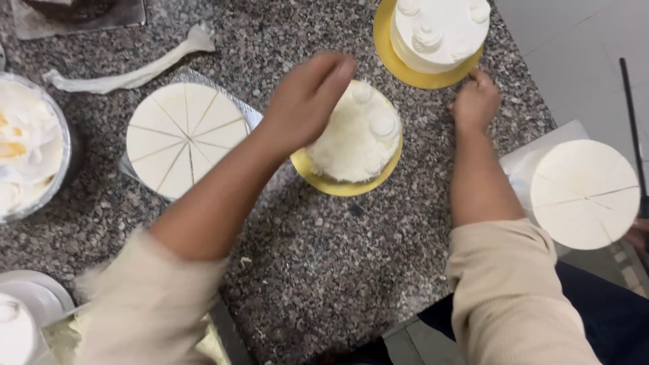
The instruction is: The person coats a cake with white shavings by hand, rotating it on its base while pressing the shavings onto the sides from a metal tray. They then place the finished cake on the counter and repeat the process with several more cakes.
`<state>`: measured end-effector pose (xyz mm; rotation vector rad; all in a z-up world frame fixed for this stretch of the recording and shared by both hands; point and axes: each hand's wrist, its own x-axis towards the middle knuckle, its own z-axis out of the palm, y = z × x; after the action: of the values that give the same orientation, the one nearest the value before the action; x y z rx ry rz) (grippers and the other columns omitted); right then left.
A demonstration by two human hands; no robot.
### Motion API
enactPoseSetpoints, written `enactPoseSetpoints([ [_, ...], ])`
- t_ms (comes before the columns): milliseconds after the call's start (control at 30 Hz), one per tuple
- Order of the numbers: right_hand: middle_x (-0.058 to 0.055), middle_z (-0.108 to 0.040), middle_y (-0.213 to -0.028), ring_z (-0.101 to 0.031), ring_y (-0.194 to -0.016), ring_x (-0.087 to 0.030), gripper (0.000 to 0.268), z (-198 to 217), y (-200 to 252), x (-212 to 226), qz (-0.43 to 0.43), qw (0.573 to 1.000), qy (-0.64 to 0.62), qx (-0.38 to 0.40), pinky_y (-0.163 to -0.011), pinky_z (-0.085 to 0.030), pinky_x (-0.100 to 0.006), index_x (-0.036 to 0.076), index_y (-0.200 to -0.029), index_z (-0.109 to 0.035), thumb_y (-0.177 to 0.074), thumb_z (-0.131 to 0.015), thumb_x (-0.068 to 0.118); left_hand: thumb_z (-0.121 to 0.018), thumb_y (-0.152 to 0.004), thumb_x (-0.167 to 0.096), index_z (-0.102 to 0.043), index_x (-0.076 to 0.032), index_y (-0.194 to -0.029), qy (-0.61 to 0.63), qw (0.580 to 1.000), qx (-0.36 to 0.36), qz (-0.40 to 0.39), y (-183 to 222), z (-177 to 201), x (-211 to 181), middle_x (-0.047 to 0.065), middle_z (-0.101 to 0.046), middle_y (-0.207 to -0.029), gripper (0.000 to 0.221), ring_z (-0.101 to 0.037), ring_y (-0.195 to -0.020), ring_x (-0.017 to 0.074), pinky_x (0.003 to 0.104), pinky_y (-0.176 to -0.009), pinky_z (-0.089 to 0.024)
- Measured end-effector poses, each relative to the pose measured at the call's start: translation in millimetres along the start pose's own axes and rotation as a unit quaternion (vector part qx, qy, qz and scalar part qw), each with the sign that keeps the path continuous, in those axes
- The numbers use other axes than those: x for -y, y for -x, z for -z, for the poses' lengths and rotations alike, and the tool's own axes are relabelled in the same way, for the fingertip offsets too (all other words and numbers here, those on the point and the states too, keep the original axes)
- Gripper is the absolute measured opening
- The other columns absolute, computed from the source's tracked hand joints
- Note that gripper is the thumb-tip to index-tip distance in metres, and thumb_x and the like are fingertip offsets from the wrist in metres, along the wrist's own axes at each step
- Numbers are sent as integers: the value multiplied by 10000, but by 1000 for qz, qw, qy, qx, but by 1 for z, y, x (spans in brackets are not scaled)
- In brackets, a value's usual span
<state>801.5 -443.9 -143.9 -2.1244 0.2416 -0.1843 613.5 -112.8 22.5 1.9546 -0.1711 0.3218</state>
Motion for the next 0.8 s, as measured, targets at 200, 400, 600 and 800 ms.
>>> enactPoseSetpoints([
  [200, -154, -730, -745, -681, -511, -195, 385, 4, 9, 15, 27, 998, 49, -15, -512, -550, -347, 35, -1212, -749, -953, -465, 18, -575, -943, -337, -716, -66, -1147, 76, 971, -22, 224, -152, -81, 165, 165, -757, -1008, 368, -701, -939, 305, 396, -843, -549],
  [400, -166, -731, -739, -694, -538, -201, 422, 8, 18, 30, 35, 996, 81, -8, -587, -563, -359, 96, -1251, -756, -944, -475, 26, -541, -887, -262, -738, -141, -1194, -245, 942, 102, 205, -212, -118, 254, 183, -693, -1246, 384, -632, -1189, 374, 440, -1045, -467],
  [600, -174, -738, -749, -698, -543, -198, 456, 12, 20, 44, 5, 995, 98, 33, -613, -567, -353, 131, -1310, -724, -947, -460, 48, -602, -901, -351, -759, -83, -1136, -147, 948, 130, 252, -216, -127, 239, 155, -750, -1169, 390, -706, -1106, 300, 401, -997, -525],
  [800, -143, -750, -807, -692, -529, -181, 454, 16, 21, 52, -30, 995, 85, 49, -561, -566, -343, 139, -1352, -682, -957, -466, 76, -542, -944, -293, -732, 53, -1082, 360, 862, 8, 357, -218, -126, 218, 191, -775, -1038, 418, -711, -956, 328, 443, -817, -572],
])
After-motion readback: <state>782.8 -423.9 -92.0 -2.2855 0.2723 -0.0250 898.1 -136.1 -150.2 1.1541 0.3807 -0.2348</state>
